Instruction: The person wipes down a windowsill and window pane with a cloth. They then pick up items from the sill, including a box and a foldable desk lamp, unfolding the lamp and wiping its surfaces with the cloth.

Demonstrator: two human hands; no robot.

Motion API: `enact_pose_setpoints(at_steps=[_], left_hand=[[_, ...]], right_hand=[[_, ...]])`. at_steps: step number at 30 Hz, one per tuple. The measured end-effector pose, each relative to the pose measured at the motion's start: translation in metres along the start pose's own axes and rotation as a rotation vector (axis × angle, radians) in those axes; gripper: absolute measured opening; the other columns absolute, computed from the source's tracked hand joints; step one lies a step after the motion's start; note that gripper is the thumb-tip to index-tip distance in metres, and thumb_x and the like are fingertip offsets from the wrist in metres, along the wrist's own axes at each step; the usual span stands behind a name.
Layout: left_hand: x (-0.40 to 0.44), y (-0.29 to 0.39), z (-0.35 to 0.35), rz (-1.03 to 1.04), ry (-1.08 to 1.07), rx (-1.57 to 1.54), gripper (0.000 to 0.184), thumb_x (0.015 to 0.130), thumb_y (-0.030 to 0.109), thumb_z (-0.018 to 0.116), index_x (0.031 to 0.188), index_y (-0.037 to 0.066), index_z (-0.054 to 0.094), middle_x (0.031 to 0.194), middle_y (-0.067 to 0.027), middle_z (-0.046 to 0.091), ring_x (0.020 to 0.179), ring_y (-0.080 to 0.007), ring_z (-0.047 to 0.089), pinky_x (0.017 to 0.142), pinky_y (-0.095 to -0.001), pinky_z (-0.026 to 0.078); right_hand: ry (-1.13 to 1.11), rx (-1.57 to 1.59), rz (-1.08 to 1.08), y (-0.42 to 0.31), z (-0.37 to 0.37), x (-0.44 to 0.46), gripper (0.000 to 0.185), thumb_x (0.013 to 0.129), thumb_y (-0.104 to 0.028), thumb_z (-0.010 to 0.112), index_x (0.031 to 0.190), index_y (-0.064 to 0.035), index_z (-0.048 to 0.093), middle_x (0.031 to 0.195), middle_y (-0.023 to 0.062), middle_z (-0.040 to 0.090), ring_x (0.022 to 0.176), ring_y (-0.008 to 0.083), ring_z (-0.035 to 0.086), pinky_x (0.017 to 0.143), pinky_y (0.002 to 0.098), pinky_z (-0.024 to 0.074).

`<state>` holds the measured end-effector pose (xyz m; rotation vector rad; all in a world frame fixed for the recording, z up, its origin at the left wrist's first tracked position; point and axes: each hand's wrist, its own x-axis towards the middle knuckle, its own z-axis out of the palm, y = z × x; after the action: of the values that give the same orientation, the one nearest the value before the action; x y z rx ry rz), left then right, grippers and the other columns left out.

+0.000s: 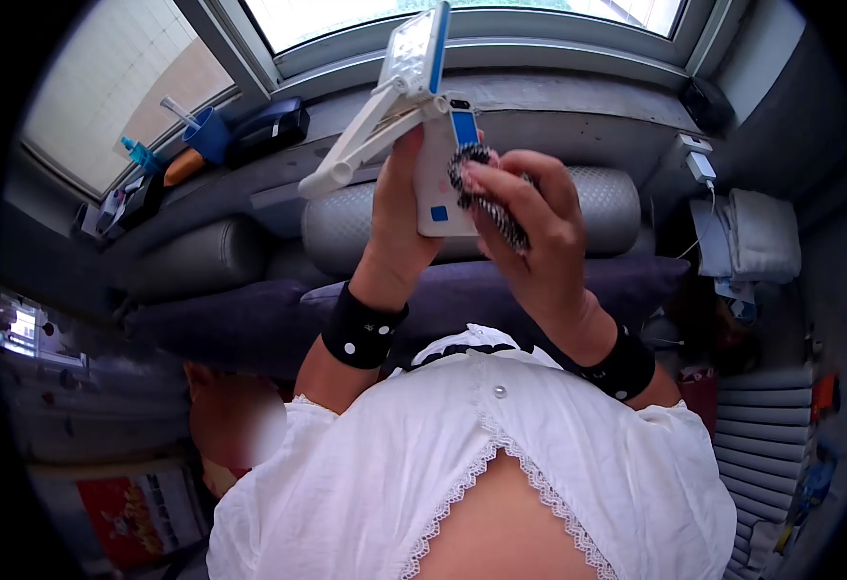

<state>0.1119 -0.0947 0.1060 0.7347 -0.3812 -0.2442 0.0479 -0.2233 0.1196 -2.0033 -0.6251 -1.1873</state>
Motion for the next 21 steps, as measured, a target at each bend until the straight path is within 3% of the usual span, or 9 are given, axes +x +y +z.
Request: enact_pose_setpoints(at_steps=[5, 7, 11, 14, 15, 18, 19, 21], left_hand=[[0.005, 0.009, -0.003, 0.039, 0.026, -0.012, 0.045, 0.088, 0.037, 0.053, 0.120, 0.006, 0.046, 0.107, -0.0130, 0.058, 0.100, -0.0225, 0.059, 0.083, -0.0384, 0.052], [0.005, 0.004, 0.000, 0.007, 0.038, -0.058, 0.048, 0.086, 0.035, 0.057, 0.121, 0.006, 0.044, 0.111, -0.0152, 0.056, 0.106, -0.0268, 0.056, 0.085, -0.0439, 0.052], [0.003, -0.002, 0.005, -0.085, -0.035, -0.012, 0.042, 0.088, 0.031, 0.053, 0.121, 0.009, 0.040, 0.115, -0.0116, 0.053, 0.101, -0.0228, 0.057, 0.082, -0.0383, 0.052], [0.000, -0.012, 0.014, 0.041, 0.092, 0.098, 0.034, 0.091, 0.028, 0.049, 0.119, 0.013, 0.037, 0.111, -0.0081, 0.053, 0.096, -0.0187, 0.059, 0.077, -0.0346, 0.053], [-0.004, -0.012, 0.019, 0.050, 0.111, 0.066, 0.027, 0.092, 0.024, 0.049, 0.113, 0.015, 0.037, 0.104, -0.0054, 0.052, 0.092, -0.0151, 0.058, 0.072, -0.0326, 0.053], [-0.007, -0.018, 0.025, 0.178, 0.145, 0.191, 0.026, 0.091, 0.023, 0.052, 0.111, 0.014, 0.037, 0.101, -0.0040, 0.051, 0.089, -0.0129, 0.057, 0.070, -0.0301, 0.053], [-0.005, -0.021, 0.024, 0.202, 0.168, 0.204, 0.026, 0.090, 0.022, 0.054, 0.109, 0.014, 0.037, 0.099, -0.0032, 0.051, 0.086, -0.0113, 0.057, 0.068, -0.0282, 0.053], [-0.004, -0.022, 0.021, 0.205, 0.189, 0.240, 0.027, 0.090, 0.022, 0.054, 0.110, 0.014, 0.037, 0.098, -0.0031, 0.051, 0.084, -0.0110, 0.057, 0.066, -0.0271, 0.053]], right_hand=[[-0.144, 0.041, 0.109, 0.010, -0.024, -0.019, 0.021, 0.074, -0.008, 0.068, 0.095, -0.0066, 0.066, 0.099, 0.0106, 0.054, 0.086, 0.0241, 0.056, 0.075, 0.0325, 0.0457], [-0.002, -0.061, 0.028, 0.015, -0.033, -0.001, 0.022, 0.073, -0.009, 0.069, 0.094, -0.0070, 0.066, 0.099, 0.0097, 0.055, 0.088, 0.0241, 0.056, 0.076, 0.0324, 0.0452], [0.055, -0.294, -0.212, 0.018, -0.030, 0.031, 0.025, 0.069, -0.011, 0.071, 0.093, -0.0068, 0.066, 0.099, 0.0084, 0.055, 0.091, 0.0234, 0.055, 0.080, 0.0328, 0.0444], [-0.086, -0.319, -0.084, 0.034, -0.003, 0.023, 0.026, 0.068, -0.012, 0.071, 0.093, -0.0058, 0.066, 0.102, 0.0080, 0.056, 0.090, 0.0234, 0.057, 0.076, 0.0333, 0.0475], [-0.060, -0.193, 0.051, 0.031, 0.001, 0.025, 0.026, 0.067, -0.012, 0.072, 0.092, -0.0059, 0.066, 0.100, 0.0077, 0.057, 0.084, 0.0240, 0.060, 0.069, 0.0332, 0.0504], [0.027, -0.117, 0.137, 0.039, 0.013, 0.025, 0.025, 0.068, -0.011, 0.071, 0.093, -0.0053, 0.066, 0.096, 0.0064, 0.059, 0.077, 0.0244, 0.062, 0.062, 0.0325, 0.0512], [0.004, -0.115, 0.164, 0.039, 0.015, 0.027, 0.023, 0.071, -0.012, 0.070, 0.092, -0.0032, 0.065, 0.091, 0.0049, 0.060, 0.075, 0.0208, 0.062, 0.061, 0.0307, 0.0508], [-0.026, 0.026, 0.289, 0.046, 0.021, 0.025, 0.025, 0.070, -0.018, 0.071, 0.090, -0.0069, 0.060, 0.086, 0.0079, 0.058, 0.072, 0.0237, 0.062, 0.061, 0.0340, 0.0506]])
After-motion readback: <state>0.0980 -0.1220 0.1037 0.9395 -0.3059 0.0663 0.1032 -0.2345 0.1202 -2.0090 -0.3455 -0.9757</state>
